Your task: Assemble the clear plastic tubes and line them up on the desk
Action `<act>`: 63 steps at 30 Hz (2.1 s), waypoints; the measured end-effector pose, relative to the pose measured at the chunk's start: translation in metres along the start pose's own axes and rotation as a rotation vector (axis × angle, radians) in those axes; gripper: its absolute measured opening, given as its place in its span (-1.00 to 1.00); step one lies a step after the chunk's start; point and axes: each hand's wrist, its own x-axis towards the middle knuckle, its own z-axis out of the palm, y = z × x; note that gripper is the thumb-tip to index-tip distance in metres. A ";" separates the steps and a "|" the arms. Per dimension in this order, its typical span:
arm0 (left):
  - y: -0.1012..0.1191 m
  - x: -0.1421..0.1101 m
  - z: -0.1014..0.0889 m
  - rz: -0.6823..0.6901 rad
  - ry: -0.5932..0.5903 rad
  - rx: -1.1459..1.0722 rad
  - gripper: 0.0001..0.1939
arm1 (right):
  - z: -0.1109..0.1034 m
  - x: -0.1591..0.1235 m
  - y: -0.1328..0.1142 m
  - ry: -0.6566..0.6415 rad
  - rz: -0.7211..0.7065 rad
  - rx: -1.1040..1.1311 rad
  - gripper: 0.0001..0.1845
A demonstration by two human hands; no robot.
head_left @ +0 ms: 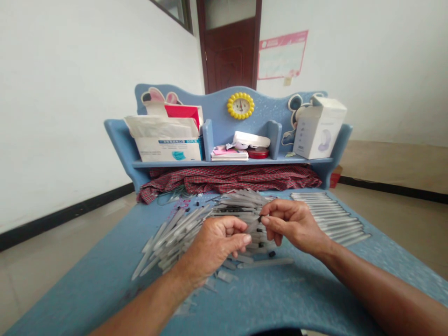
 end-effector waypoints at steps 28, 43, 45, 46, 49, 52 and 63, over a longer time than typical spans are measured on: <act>0.006 -0.003 -0.001 0.121 0.013 0.365 -0.95 | -0.021 0.003 0.001 -0.289 -0.027 -0.296 -0.60; 0.004 -0.002 -0.001 0.135 -0.021 0.389 -0.95 | -0.017 0.004 0.001 -0.306 -0.028 -0.450 -0.47; 0.004 -0.003 0.000 0.134 -0.015 0.415 -0.95 | -0.018 0.004 0.001 -0.302 -0.014 -0.432 -0.49; 0.005 -0.003 0.000 0.133 -0.014 0.427 -0.95 | -0.018 0.004 0.001 -0.306 -0.005 -0.407 -0.53; 0.005 -0.004 0.000 0.134 -0.026 0.459 -0.94 | -0.018 0.004 0.001 -0.328 -0.002 -0.362 -0.58; 0.004 -0.004 -0.001 0.151 -0.032 0.484 -0.94 | -0.019 0.003 0.001 -0.320 -0.011 -0.421 -0.50; 0.003 -0.004 0.001 0.265 -0.003 0.631 -0.94 | -0.019 0.005 0.001 -0.353 0.022 -0.405 -0.51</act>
